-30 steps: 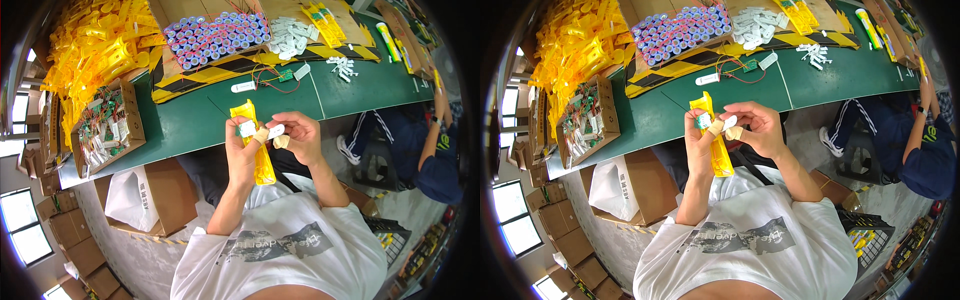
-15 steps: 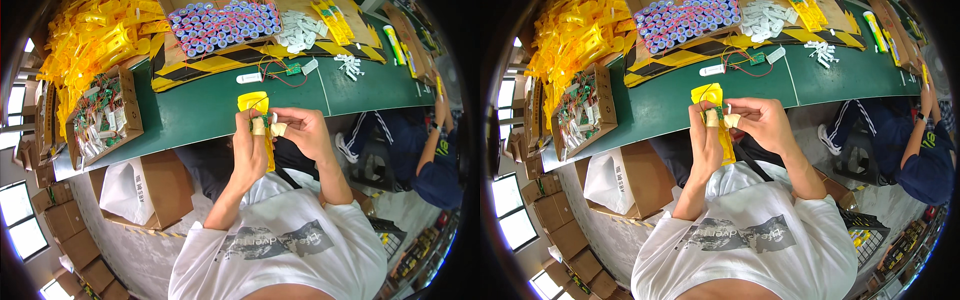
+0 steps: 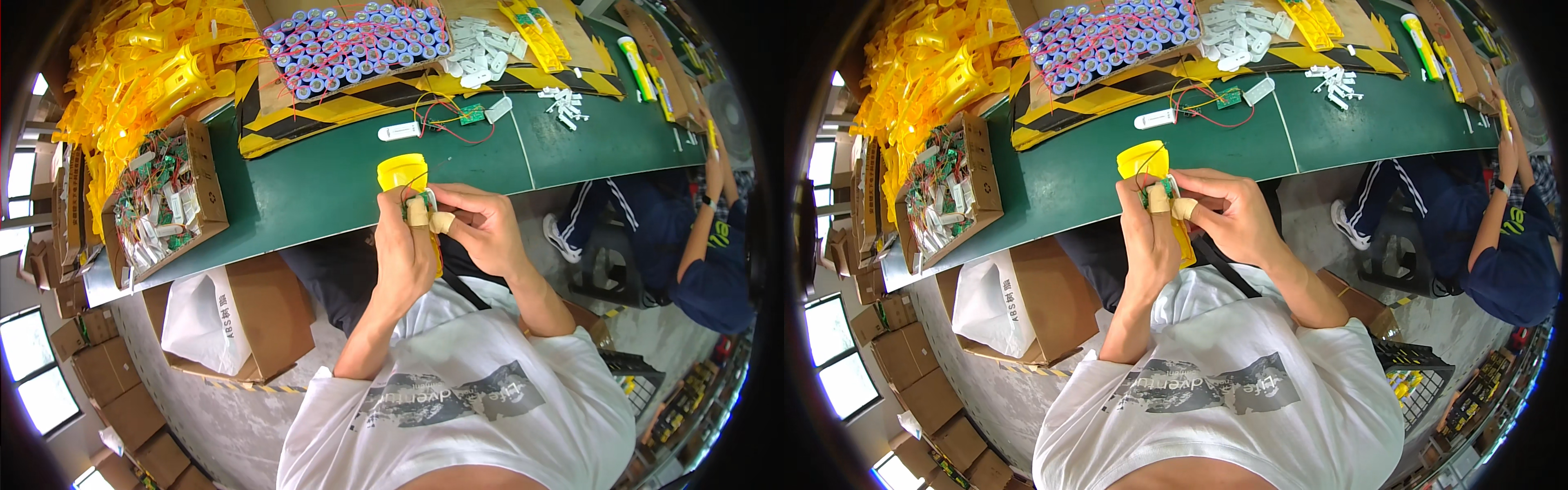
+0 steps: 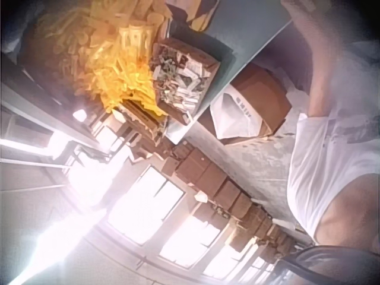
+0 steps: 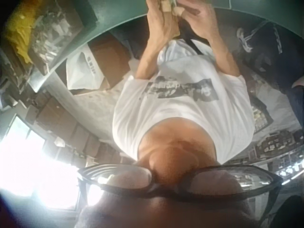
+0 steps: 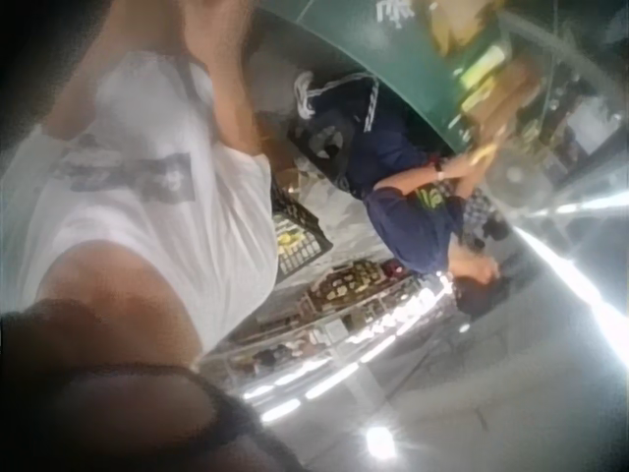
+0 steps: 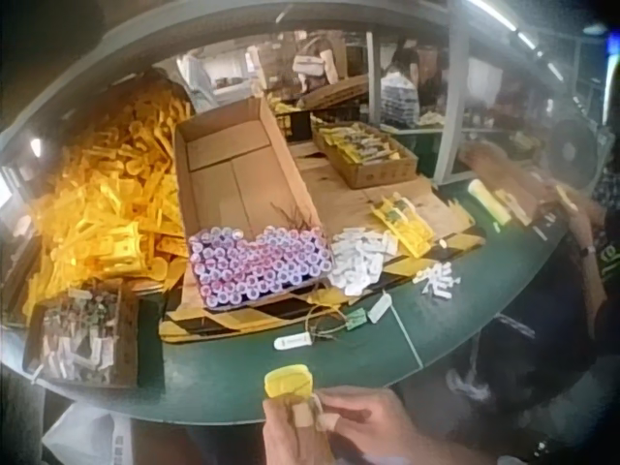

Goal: The person assembles electronic components, a PCB, a battery pack, and wiring into a yellow plastic flashlight casing by hand.

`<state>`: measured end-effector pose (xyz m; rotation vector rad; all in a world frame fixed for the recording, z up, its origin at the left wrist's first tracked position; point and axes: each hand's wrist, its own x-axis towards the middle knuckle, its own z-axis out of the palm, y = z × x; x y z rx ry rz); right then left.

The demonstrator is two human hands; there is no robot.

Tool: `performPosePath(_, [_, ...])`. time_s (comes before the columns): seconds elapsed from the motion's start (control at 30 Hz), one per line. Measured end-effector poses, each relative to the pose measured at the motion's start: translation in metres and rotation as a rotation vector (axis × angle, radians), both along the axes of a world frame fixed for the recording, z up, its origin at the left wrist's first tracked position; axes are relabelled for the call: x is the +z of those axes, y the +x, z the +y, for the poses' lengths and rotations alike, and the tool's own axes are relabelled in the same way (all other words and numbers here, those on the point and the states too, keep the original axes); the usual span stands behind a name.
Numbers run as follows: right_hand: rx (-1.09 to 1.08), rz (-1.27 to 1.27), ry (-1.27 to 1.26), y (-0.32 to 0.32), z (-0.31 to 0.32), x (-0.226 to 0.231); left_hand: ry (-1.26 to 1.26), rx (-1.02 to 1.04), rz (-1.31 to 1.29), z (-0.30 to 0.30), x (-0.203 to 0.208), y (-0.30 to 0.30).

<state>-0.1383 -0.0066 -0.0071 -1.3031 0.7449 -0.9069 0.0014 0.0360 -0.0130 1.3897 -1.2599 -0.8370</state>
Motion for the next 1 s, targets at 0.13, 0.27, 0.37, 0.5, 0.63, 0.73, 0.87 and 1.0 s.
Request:
performPosePath(0.13, [-0.083, -0.087, 0.075, 0.004, 0.007, -0.003, 0.009, -0.041, 0.136, -0.002, 0.009, 0.0])
performPosePath(0.27, [-0.127, -0.097, 0.014, 0.004, 0.005, -0.012, 0.026, -0.082, 0.193, -0.007, 0.004, 0.0])
performPosePath(0.37, [-0.157, -0.009, -0.09, -0.001, 0.005, -0.008, 0.055, -0.106, 0.188, -0.011, 0.007, -0.003])
performPosePath(0.5, [-0.249, 0.247, -0.48, -0.014, 0.006, 0.01, -0.18, -0.055, -0.087, -0.016, 0.007, -0.016])
performPosePath(0.63, [-0.237, 0.023, -0.191, -0.02, 0.013, -0.011, -0.116, -0.11, -0.07, -0.013, 0.007, -0.019])
performPosePath(0.73, [-0.241, 0.08, -0.329, -0.027, 0.015, 0.002, -0.124, -0.124, -0.011, -0.012, 0.002, -0.025])
performPosePath(0.87, [-0.295, 0.346, -0.536, -0.044, 0.017, 0.037, -0.039, -0.253, 0.136, -0.027, 0.012, -0.046])
performPosePath(1.0, [-0.169, 0.791, -0.462, -0.084, -0.007, 0.073, 0.224, -0.648, 0.621, -0.04, 0.036, -0.053])
